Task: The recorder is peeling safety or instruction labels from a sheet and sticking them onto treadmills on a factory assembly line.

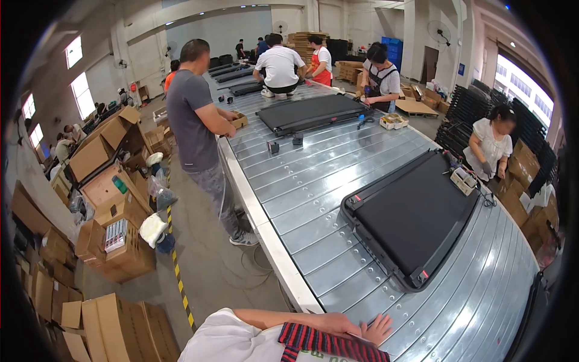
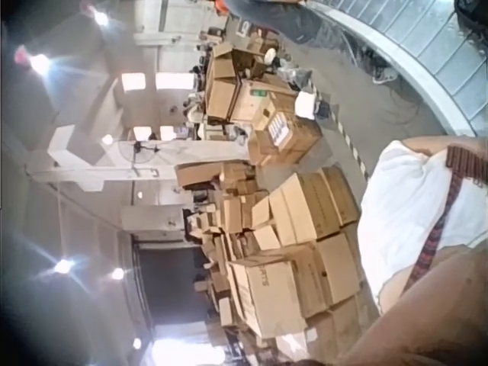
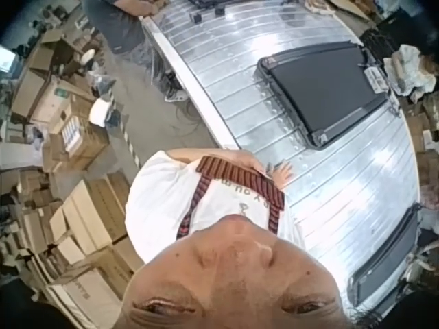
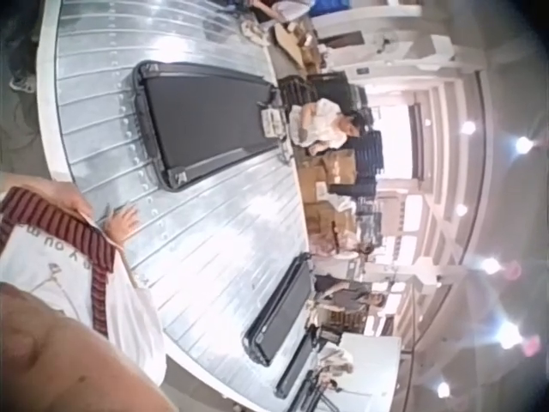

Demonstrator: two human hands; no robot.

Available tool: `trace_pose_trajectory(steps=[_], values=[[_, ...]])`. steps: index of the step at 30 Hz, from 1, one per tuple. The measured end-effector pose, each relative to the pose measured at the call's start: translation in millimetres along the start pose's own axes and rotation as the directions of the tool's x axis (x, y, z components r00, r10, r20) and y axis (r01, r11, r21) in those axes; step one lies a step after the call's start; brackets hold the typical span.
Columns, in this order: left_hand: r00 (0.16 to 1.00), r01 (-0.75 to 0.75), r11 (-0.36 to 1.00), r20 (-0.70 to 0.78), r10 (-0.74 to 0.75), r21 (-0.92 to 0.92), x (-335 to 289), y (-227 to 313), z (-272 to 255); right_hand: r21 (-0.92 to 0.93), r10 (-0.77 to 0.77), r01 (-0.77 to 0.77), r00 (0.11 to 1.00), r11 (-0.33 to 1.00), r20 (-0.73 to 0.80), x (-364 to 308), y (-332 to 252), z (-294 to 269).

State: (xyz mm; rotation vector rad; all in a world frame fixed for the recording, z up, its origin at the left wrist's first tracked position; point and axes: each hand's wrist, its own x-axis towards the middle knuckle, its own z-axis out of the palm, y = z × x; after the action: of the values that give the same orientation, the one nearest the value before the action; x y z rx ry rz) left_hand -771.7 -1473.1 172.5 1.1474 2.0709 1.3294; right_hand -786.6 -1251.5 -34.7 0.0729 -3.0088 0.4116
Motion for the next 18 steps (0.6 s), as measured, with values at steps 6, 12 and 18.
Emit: trace_pose_trajectory(steps=[6, 12, 18], values=[[0.99, 0.134, 0.991, 0.049, -0.134, 0.012, 1.5, -1.9, -1.0, 0.01, 0.03, -0.03, 0.999, 1.0, 0.022, -5.3, -2.5, -7.2], [0.981, 0.18, 0.983, 0.071, -0.181, 0.03, 4.1, -6.1, -1.6, 0.004, 0.021, -0.021, 0.999, 1.0, 0.046, -4.4, -1.1, -12.2], [0.987, 0.138, 0.99, 0.071, -0.141, 0.039, -2.1, -12.0, -7.5, -0.009, 0.062, -0.061, 0.993, 0.998, 0.101, -2.4, -0.1, -15.1]])
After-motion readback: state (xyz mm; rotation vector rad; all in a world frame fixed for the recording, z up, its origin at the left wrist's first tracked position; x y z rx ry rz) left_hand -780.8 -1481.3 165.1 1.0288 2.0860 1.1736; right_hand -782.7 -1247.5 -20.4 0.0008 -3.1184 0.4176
